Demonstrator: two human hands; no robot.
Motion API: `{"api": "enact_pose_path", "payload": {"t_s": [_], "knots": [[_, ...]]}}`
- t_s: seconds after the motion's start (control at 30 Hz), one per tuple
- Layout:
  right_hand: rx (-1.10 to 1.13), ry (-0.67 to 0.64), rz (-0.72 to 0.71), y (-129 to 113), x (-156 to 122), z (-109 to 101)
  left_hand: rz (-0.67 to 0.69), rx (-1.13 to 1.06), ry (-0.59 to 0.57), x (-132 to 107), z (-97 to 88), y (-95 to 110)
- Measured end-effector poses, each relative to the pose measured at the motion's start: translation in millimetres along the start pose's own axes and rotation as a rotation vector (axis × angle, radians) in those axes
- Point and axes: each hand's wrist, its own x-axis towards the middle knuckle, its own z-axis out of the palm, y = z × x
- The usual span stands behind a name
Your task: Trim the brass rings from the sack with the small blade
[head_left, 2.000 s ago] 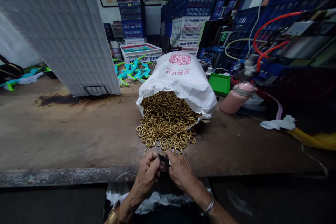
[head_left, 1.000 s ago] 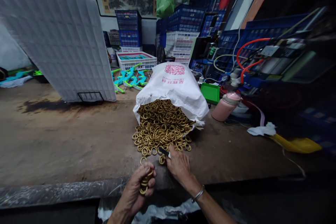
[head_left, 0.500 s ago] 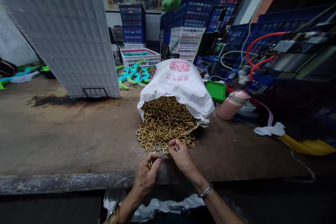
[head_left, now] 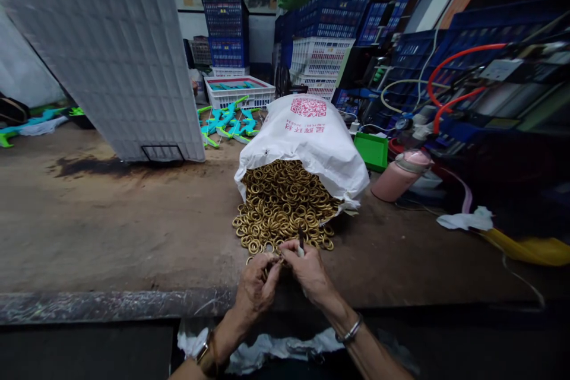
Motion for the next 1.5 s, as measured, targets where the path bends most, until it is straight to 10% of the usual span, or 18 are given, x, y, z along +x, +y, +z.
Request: {"api": "enact_pose_path", "payload": {"t_s": [0.57,1.2,1.5], "knots": [[0.458,-0.068,0.321,-1.2,-5.9,8.1,-0.066,-0.166,0.011,-4.4,6.9,1.9],[-0.095,-0.059,-0.003,-2.5,-6.4,4.6,-0.624,-0.533,-0.131,5.0,-5.0,15.6],[-0.230,-0.071,-0.092,0.9,-6.5,2.4,-0.651,-0.854,-0.135,-0.3,-8.0,10.2]]}}
